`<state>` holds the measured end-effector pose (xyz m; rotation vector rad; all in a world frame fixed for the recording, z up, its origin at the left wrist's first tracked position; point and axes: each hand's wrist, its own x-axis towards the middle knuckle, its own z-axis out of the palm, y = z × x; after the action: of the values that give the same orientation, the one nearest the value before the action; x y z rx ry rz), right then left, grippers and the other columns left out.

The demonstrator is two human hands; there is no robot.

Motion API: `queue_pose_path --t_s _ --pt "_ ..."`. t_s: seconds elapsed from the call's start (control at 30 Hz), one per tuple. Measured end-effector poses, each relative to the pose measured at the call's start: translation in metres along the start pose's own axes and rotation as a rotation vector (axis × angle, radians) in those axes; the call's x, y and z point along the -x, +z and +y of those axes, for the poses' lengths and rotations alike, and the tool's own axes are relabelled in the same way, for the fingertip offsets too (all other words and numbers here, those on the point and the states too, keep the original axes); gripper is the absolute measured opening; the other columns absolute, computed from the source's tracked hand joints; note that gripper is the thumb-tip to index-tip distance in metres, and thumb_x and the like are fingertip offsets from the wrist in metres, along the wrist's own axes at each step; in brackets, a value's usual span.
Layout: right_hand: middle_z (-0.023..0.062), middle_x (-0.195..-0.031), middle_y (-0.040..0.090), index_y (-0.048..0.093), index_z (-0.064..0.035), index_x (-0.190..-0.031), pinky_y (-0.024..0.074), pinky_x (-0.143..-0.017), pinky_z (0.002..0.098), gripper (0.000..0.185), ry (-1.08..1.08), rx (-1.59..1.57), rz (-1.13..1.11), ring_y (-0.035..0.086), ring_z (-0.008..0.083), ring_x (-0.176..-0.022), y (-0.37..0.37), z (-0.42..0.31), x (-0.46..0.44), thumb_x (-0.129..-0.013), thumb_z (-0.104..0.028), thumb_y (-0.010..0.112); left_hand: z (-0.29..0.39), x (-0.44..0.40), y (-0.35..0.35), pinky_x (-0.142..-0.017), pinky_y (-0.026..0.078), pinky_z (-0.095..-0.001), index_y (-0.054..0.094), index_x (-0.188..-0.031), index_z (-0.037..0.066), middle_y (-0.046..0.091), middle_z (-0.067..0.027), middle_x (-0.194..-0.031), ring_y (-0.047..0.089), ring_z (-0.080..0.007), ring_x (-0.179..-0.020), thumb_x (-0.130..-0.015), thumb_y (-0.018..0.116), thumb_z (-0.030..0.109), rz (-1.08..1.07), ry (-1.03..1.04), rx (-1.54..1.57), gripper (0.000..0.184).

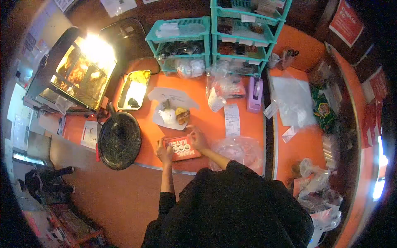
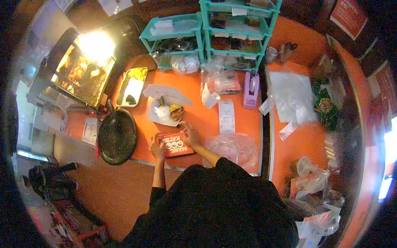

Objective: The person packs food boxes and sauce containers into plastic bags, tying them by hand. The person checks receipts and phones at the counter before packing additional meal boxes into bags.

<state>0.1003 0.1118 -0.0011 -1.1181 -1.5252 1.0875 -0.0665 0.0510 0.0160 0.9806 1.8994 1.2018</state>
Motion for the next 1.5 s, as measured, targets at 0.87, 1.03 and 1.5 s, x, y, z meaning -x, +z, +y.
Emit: queue_pose_path --t_s 0.87,1.03,1.5 --pt "0.0205 -0.076 0.064 0.066 -0.0027 -0.088 0.0474 -0.066 0.0413 0.034 0.116 0.374 0.545 0.062 0.0381 -0.078 -0.288 0.074 -0.048 -0.076 -0.034 0.062 0.014 0.101 0.047 -0.083 0.036 -0.0548 0.035 -0.134 0.039 0.040 -0.0291 -0.119 0.044 -0.0419 -0.105 -0.065 0.060 0.061 0.298 0.296 -1.123 0.076" --pt "0.0165 -0.072 0.064 0.068 -0.0053 -0.084 0.0473 -0.062 0.0418 0.024 0.344 0.917 0.544 0.061 0.0353 -0.071 -0.283 0.098 -0.046 -0.078 -0.025 0.056 0.024 0.096 0.037 -0.081 0.037 -0.0536 0.034 -0.133 0.040 0.042 -0.0229 -0.111 0.044 -0.0401 -0.101 -0.060 0.069 0.056 0.178 0.201 -1.032 0.083" --pt "0.0074 -0.081 0.038 0.062 -0.0043 -0.064 0.0394 -0.059 0.0317 0.042 0.062 0.502 -0.107 0.045 0.0188 -0.066 -0.088 -0.056 0.029 -0.065 -0.043 0.077 0.107 0.104 0.060 -0.080 0.036 -0.0541 0.044 -0.127 0.028 0.043 -0.0158 -0.109 0.043 -0.0358 -0.105 -0.052 0.078 0.040 0.105 0.240 -0.614 0.083"
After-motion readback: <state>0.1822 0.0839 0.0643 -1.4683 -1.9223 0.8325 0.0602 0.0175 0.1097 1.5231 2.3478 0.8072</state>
